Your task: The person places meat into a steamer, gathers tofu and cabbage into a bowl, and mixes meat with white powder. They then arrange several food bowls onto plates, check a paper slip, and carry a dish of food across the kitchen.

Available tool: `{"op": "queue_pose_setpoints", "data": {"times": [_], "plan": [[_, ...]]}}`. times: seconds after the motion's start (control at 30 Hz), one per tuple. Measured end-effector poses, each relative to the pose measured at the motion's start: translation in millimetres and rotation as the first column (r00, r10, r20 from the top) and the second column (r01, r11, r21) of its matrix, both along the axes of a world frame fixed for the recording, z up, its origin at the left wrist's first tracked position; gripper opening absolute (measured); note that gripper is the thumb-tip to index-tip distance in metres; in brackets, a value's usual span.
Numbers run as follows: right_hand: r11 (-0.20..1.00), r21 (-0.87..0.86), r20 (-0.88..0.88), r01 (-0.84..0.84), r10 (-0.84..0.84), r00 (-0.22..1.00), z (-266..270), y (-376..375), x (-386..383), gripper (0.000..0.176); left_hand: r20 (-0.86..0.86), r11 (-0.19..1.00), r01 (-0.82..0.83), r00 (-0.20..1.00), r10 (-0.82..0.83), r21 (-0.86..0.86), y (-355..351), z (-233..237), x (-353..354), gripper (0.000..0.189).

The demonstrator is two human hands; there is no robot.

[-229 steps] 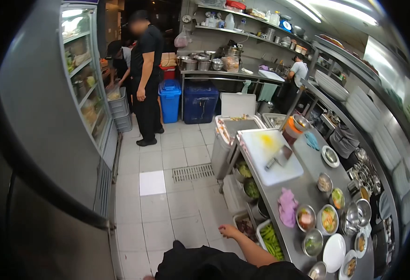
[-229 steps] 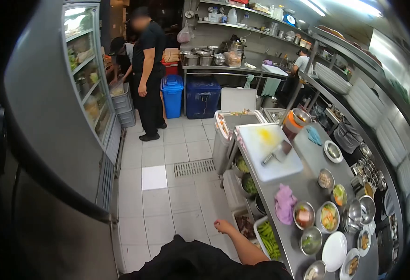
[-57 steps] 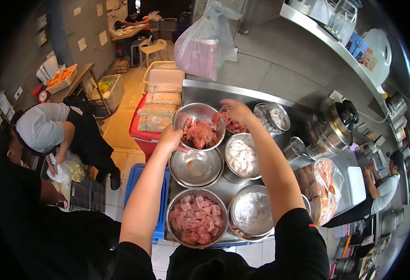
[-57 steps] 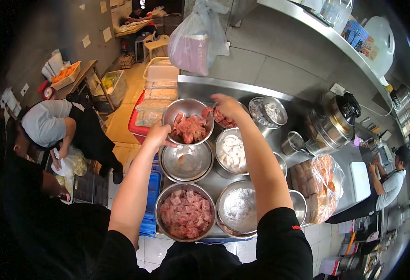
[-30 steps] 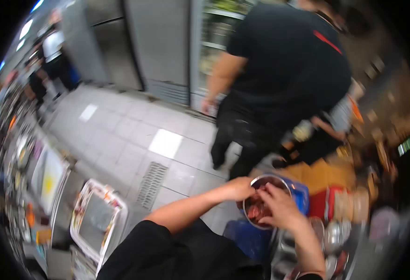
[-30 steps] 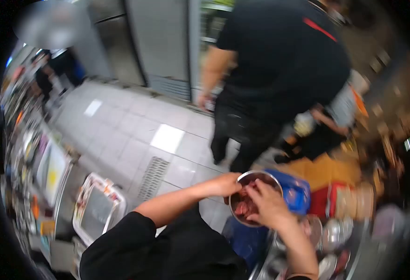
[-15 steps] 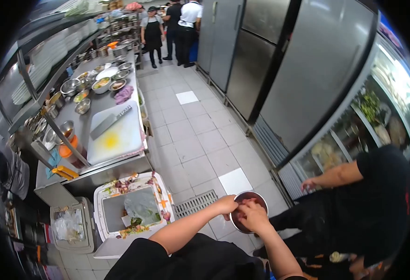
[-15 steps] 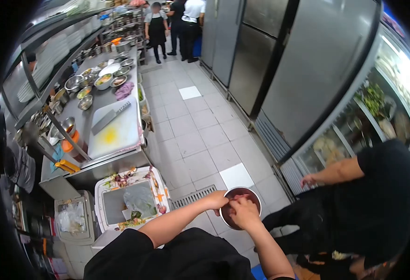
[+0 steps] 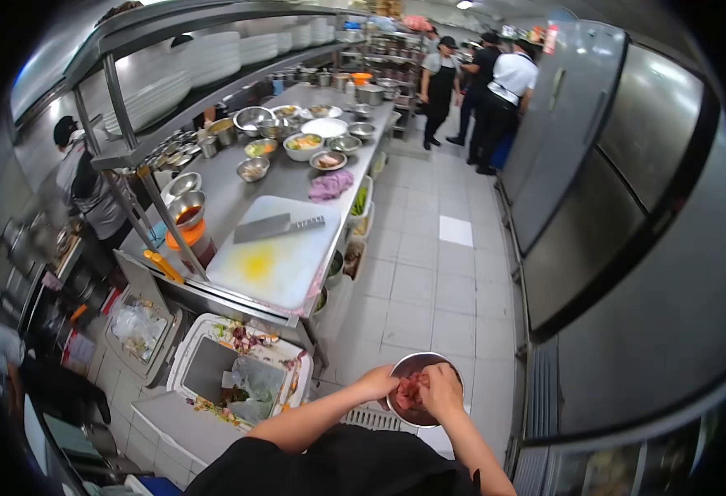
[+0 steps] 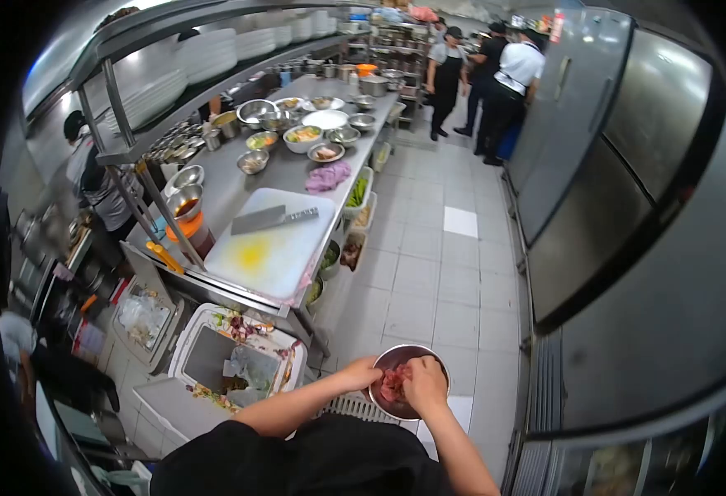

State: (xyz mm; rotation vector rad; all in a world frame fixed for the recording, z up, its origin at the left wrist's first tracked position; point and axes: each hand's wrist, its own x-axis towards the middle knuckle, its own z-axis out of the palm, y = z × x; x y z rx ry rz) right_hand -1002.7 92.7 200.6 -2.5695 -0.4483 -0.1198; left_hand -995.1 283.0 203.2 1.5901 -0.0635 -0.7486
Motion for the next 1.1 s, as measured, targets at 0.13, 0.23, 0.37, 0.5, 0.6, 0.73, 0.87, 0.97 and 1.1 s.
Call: {"op": "queue_pose_setpoints", "data": {"times": [0.13,0.23,0.37,0.5,0.6,0.73,0.87,0.97,1.1], "plan": [[0.866,-0.254,-0.216,-0.431,0.384,0.898,44,-3,76,0.064,0.057,0.975,-0.216,0.974,0.219,-0.043,-1,-14,56,0.038],[0.826,-0.329,-0.345,-0.458,0.347,0.872,34,7,153,0.067,0.07,0.934,-0.353,0.932,0.357,-0.055,3,-12,114,0.036],[0.83,-0.3,-0.354,-0.469,0.36,0.863,2,20,284,0.054,0.024,0.921,-0.388,0.921,0.389,-0.036,9,-51,221,0.034],[0.906,-0.218,-0.097,-0.362,0.349,0.932,-8,17,416,0.05,-0.029,0.941,-0.326,0.945,0.325,-0.09,14,-40,352,0.032],[0.842,-0.203,-0.192,-0.501,0.467,0.863,48,12,495,0.048,0.007,0.954,-0.299,0.954,0.299,-0.018,14,-15,451,0.032],[0.961,-0.05,0.066,-0.271,0.274,0.959,84,-2,603,0.039,0.002,0.944,-0.329,0.944,0.329,-0.019,11,8,562,0.033],[0.999,0.016,0.038,-0.046,0.045,0.998,71,-23,724,0.04,0.193,0.927,-0.375,0.911,0.364,0.025,16,-8,676,0.035],[0.984,0.171,-0.186,-0.056,0.088,0.979,30,-36,828,0.032,0.293,0.913,-0.408,0.875,0.386,0.014,17,-25,767,0.035],[0.981,0.181,-0.336,-0.065,0.124,0.934,27,-27,961,0.023,0.073,0.917,-0.4,0.914,0.399,-0.007,24,-29,878,0.041]]}}
